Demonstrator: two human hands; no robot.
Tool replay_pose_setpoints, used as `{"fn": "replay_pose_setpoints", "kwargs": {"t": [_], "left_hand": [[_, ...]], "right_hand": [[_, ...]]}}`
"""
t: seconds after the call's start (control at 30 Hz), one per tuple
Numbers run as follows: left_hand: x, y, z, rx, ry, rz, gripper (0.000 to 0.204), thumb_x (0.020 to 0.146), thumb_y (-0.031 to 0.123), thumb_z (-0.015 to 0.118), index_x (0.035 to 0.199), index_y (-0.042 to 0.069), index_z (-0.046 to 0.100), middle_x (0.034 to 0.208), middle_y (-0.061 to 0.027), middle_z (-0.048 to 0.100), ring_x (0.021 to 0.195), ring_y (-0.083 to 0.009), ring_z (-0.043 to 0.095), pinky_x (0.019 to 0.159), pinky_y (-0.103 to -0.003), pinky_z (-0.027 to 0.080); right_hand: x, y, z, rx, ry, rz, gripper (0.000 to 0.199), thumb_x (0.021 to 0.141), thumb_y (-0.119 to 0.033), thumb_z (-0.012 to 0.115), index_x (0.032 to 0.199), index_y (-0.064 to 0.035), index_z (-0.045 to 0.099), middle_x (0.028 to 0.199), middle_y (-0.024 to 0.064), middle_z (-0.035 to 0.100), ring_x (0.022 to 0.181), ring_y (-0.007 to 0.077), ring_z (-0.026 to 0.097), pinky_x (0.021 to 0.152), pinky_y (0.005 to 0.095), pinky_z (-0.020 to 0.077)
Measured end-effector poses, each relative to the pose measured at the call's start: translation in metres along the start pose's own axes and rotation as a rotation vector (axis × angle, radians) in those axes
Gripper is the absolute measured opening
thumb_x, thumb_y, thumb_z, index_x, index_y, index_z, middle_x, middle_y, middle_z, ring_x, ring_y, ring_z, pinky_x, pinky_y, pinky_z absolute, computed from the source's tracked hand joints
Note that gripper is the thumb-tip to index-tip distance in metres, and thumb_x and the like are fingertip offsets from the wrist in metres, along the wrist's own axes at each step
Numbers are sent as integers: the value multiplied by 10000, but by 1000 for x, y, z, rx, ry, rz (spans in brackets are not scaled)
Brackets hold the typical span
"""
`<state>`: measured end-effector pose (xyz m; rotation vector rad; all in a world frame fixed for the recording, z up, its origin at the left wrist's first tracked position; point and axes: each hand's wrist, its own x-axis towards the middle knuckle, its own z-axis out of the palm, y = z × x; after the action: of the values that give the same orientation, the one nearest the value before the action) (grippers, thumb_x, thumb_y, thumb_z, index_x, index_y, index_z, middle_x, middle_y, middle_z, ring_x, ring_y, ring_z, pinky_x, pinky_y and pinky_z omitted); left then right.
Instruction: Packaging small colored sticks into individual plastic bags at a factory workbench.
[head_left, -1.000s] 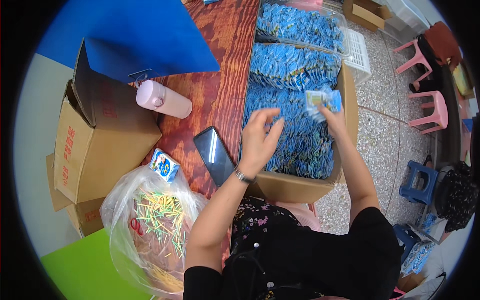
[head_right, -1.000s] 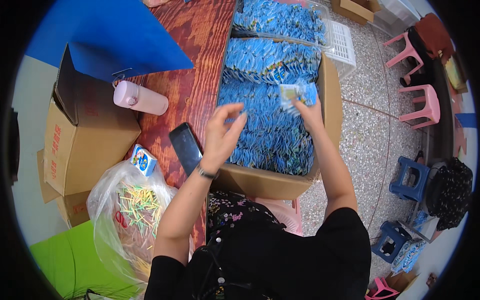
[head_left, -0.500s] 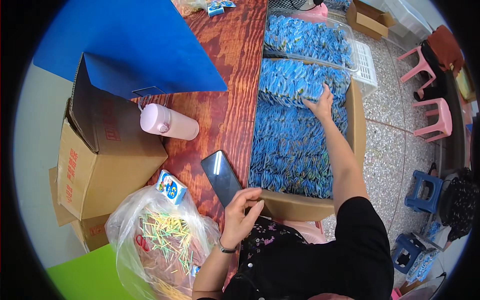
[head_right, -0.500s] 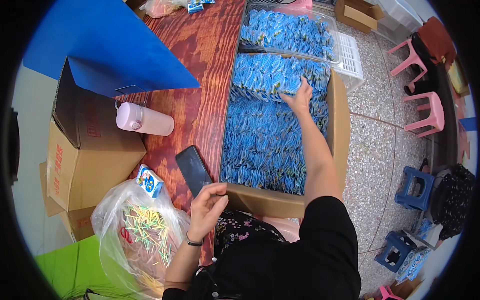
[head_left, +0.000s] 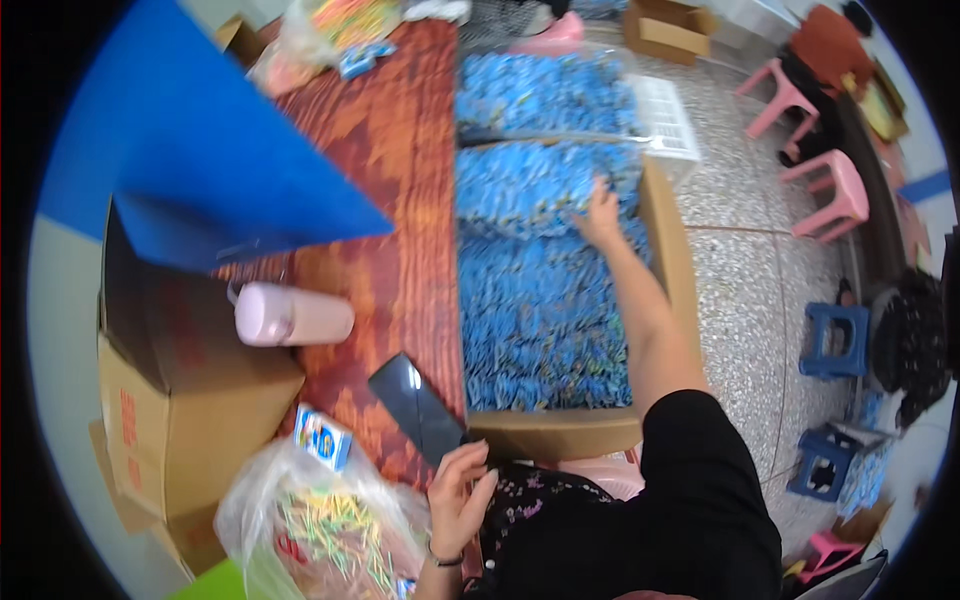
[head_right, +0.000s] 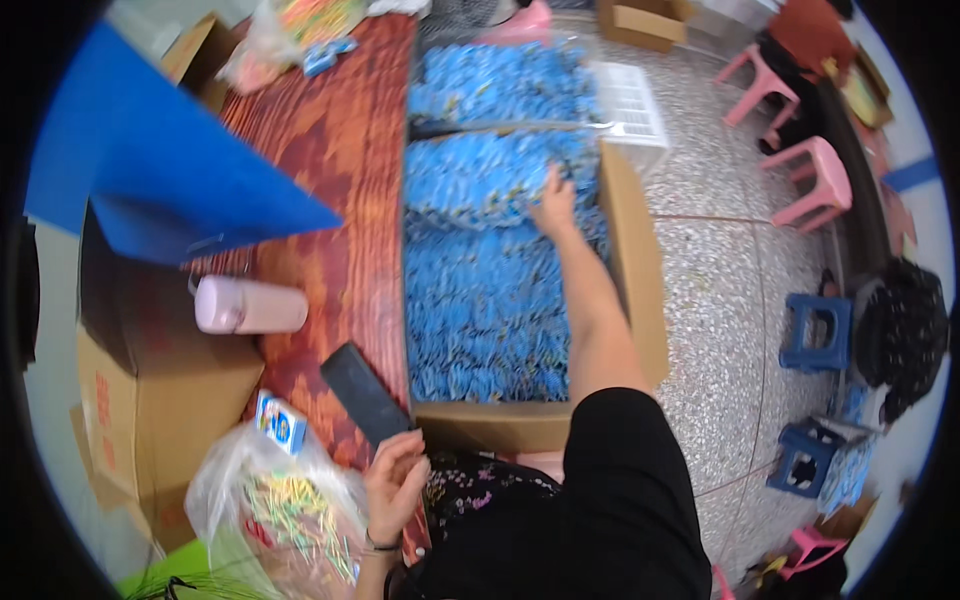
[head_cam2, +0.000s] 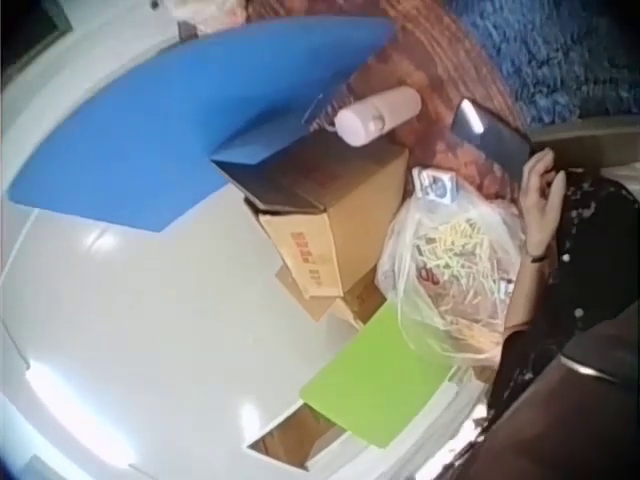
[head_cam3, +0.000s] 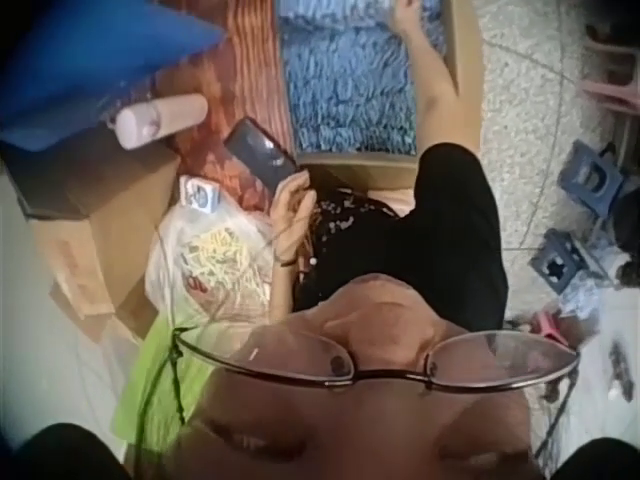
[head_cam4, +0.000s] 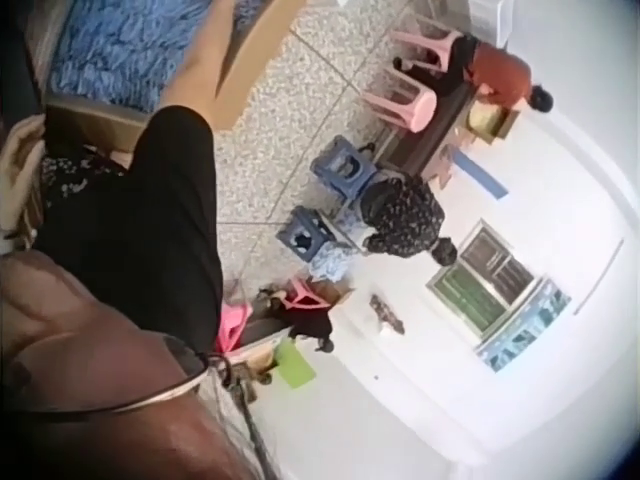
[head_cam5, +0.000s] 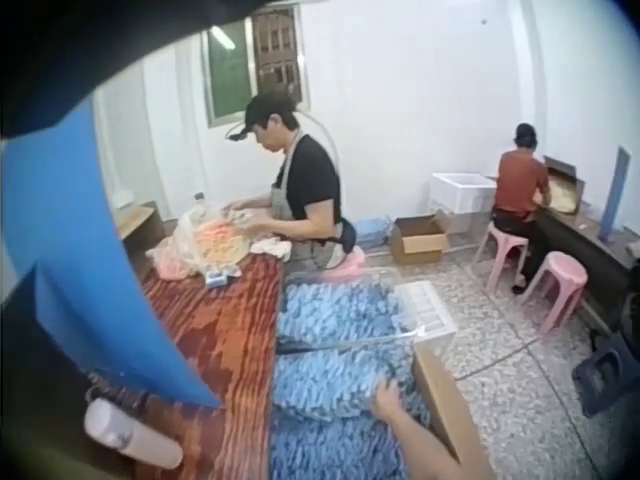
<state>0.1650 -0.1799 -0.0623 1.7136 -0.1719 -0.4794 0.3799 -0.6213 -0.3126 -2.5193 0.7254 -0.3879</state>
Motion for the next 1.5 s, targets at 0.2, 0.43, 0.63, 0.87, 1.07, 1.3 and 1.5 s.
{"fn": "replay_pose_setpoints", "kwargs": {"t": [0.2, 0.43, 0.63, 0.87, 1.07, 1.3, 1.5], "left_hand": [[-40, 3, -16, -32, 47, -128, 320, 867, -102, 581, 1182, -56, 546, 1264, -115, 498, 1094, -172, 587, 940, -278, 486], [-70, -7, -40, 76, 30, -261, 320, 950, 104, 592, 1262, 57, 544, 1161, -44, 605, 1030, -142, 568, 911, -290, 451], [-92, 1, -42, 40, 338, -82, 260, 929, 26, 592, 1184, -25, 580, 1102, -98, 634, 998, -186, 598, 920, -289, 467], [-180, -26, -81, 280, 606, -110, 147, 927, 220, 645, 963, 78, 663, 887, -125, 663, 822, -227, 611, 864, -356, 485], [-230, -47, -77, 299, 932, 37, 251, 973, 166, 571, 787, 3, 529, 786, -41, 559, 674, -96, 479, 618, -248, 406], [-330, -109, -59, 716, 918, -128, 316, 874, 160, 646, 1135, -14, 608, 1215, -244, 585, 1146, -401, 542, 985, -479, 423], [-316, -117, -49, 687, 1065, -34, 285, 820, 137, 690, 1078, 32, 632, 1120, -183, 626, 1029, -358, 590, 904, -436, 460]], "right_hand": [[-38, -70, -25, -160, -171, 123, 1174, 651, -321, 855, 1527, -220, 79, 1298, 212, 381, 1161, 428, 455, 944, 515, 432], [9, -67, -3, -61, -214, 251, 1068, 726, -76, 739, 1527, -190, 43, 1346, 281, 339, 1183, 456, 465, 992, 480, 434], [-16, -48, -61, 46, -326, 184, 1276, 649, -214, 860, 1525, -250, -68, 1428, 313, 292, 1176, 482, 503, 1015, 510, 412], [-86, -142, -112, 487, -47, -387, 146, 835, -227, 673, 914, -105, 657, 877, 105, 665, 835, 303, 663, 721, 386, 526], [-237, -345, -171, 696, -66, -1229, 122, 862, -220, 605, 876, -103, 638, 857, 55, 626, 915, 266, 616, 748, 375, 528], [-453, -463, -127, 687, -730, -1729, 109, 741, -150, 623, 783, -74, 558, 776, 139, 606, 739, 344, 619, 659, 432, 510], [-441, -475, -104, 278, -727, -1667, 142, 853, -211, 611, 802, -82, 639, 710, 153, 635, 672, 349, 632, 612, 446, 491]]}}
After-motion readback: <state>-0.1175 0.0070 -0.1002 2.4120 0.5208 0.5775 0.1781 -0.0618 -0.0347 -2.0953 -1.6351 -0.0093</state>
